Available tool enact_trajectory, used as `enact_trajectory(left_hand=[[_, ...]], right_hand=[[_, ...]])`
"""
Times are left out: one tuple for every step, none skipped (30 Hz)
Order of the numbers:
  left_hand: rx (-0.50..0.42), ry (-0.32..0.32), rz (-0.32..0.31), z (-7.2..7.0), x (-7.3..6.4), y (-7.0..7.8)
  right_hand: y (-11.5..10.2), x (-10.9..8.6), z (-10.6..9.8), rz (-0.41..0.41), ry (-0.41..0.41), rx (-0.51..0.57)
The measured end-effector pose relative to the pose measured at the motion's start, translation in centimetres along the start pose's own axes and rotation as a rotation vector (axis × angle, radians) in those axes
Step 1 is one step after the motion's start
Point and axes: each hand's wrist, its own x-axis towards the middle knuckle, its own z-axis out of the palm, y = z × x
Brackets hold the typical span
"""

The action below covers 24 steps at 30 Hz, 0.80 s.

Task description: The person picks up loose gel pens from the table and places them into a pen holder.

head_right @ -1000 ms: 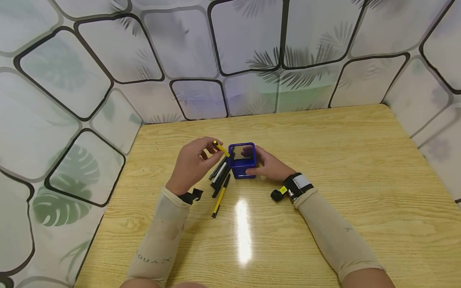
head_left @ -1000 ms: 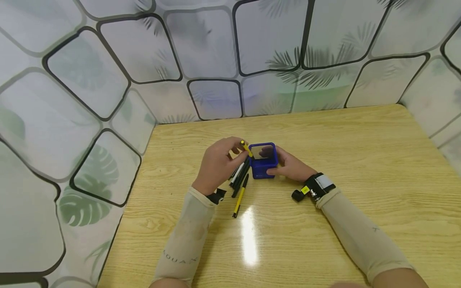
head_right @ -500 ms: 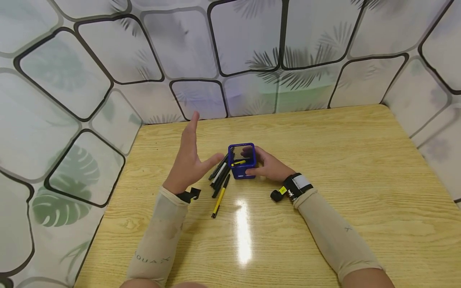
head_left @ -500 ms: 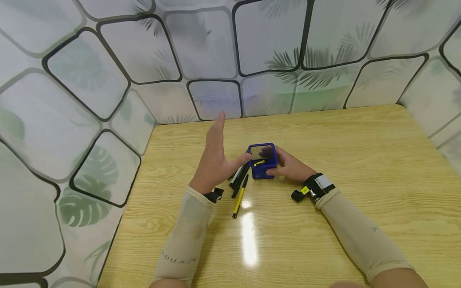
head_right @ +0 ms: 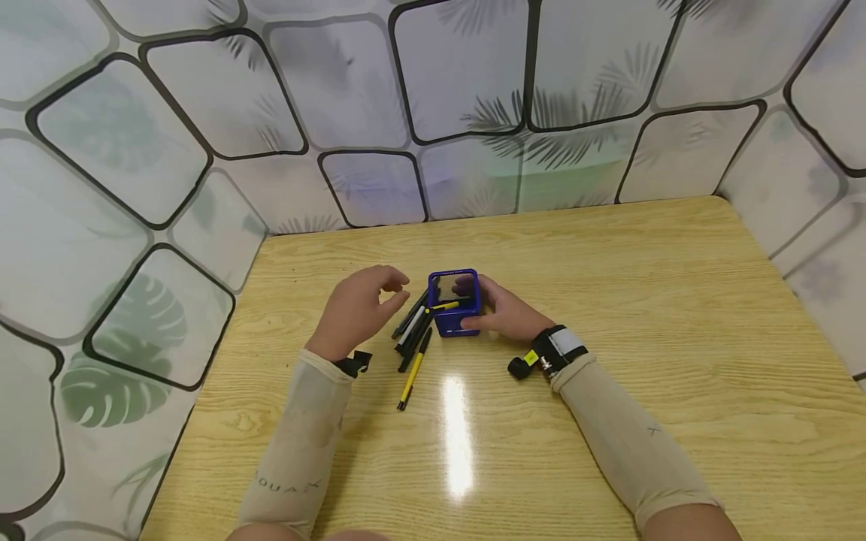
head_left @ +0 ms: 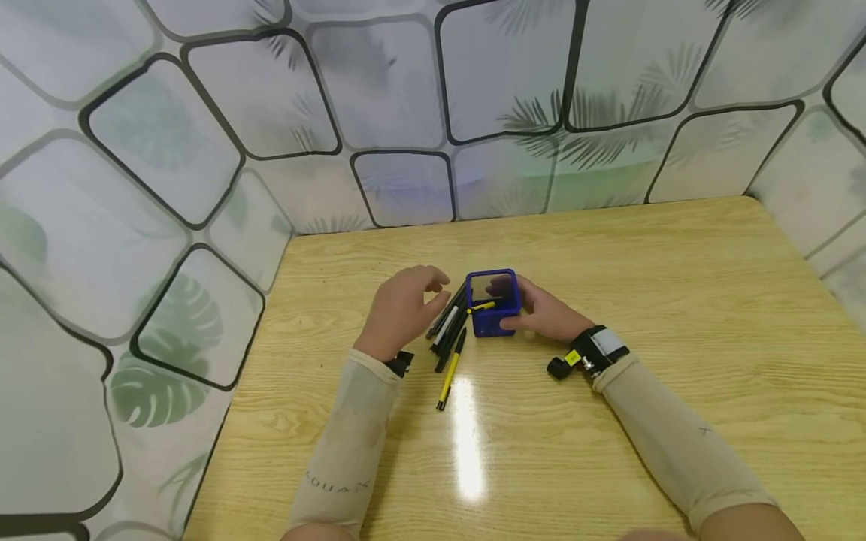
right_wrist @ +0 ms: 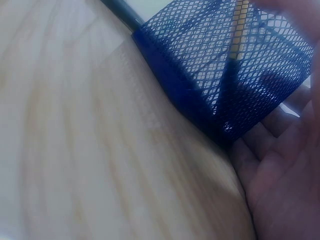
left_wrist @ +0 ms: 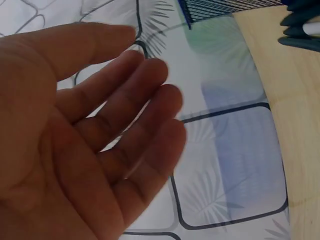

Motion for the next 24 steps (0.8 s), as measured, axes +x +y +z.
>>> enact_trajectory(left_hand=[[0.003, -0.028, -0.022, 0.1, 0.0, -0.1], [0.007, -0.062, -0.046, 0.2, 0.1, -0.2], [0.012, -0.099, -0.069, 0.4, 0.1, -0.4], [0.013, -0.14, -0.094, 0.5, 0.1, -0.6], [0.02, -0.182, -0.116, 0.7, 0.1, -0.8], [0.024, -0.222, -0.136, 0.9, 0.2, -0.9], [0.031, -0.259, -0.155, 1.1, 0.2, -1.1], [0.038, -0.293, -0.172, 1.3, 0.2, -1.3], [0.039, -0.321, -0.189, 1.5, 0.3, -1.4], [0.042, -0.34, -0.206, 1.7, 0.3, -1.6], [0.045, -0.352, -0.219, 1.9, 0.4, -1.7], [0.046, -0.358, -0.23, 2.1, 0.4, -1.9], [0.049, -0.36, -0.24, 2.3, 0.4, -2.1], [0.051, -0.36, -0.246, 2.6, 0.5, -2.2], [0.055, -0.357, -0.249, 2.8, 0.5, -2.4], [0.06, -0.354, -0.251, 3.0, 0.6, -2.6], [0.064, -0.353, -0.252, 3.2, 0.6, -2.8], [0.069, -0.354, -0.255, 3.4, 0.6, -3.0], [0.073, -0.359, -0.26, 3.6, 0.7, -3.1], [0.075, -0.367, -0.268, 3.8, 0.7, -3.3], [0.074, -0.375, -0.276, 3.9, 0.7, -3.5], [0.068, -0.384, -0.285, 4.0, 0.8, -3.6], [0.063, -0.394, -0.289, 4.2, 0.8, -3.7], [0.056, -0.403, -0.294, 4.2, 0.9, -3.7]], right_hand=[[0.0, 0.0, 0.0, -0.001, 0.001, -0.001], [0.0, 0.0, 0.0, -0.004, 0.001, -0.003], [0.0, 0.0, 0.0, -0.007, -0.001, -0.002], [0.0, 0.0, 0.0, -0.009, -0.002, -0.002], [0.1, 0.0, 0.0, -0.013, -0.003, -0.004], [0.0, 0.0, 0.0, -0.015, -0.002, -0.01], [0.0, 0.0, 0.0, -0.016, -0.003, -0.013], [0.0, 0.0, 0.0, -0.017, -0.004, -0.017], [0.0, 0.0, 0.0, -0.017, -0.004, -0.021], [0.0, 0.0, 0.0, -0.016, -0.003, -0.025], [0.0, 0.0, 0.0, -0.016, -0.002, -0.029], [0.0, 0.0, 0.0, -0.018, -0.003, -0.031], [0.0, 0.0, 0.0, -0.018, -0.003, -0.03], [0.0, 0.0, 0.0, -0.019, -0.003, -0.027], [0.0, -0.1, 0.0, -0.02, -0.004, -0.023], [0.0, -0.1, 0.0, -0.021, -0.005, -0.019], [0.0, -0.1, 0.0, -0.02, -0.005, -0.015], [0.0, -0.1, 0.0, -0.021, -0.007, -0.011], [0.0, -0.1, 0.0, -0.019, -0.007, -0.007], [0.0, -0.1, 0.0, -0.019, -0.008, -0.006], [-0.1, -0.1, 0.0, -0.02, -0.009, -0.005], [-0.1, -0.1, 0.0, -0.02, -0.009, -0.006], [-0.1, -0.1, 0.0, -0.02, -0.01, -0.008], [0.0, -0.1, 0.0, -0.021, -0.01, -0.011]])
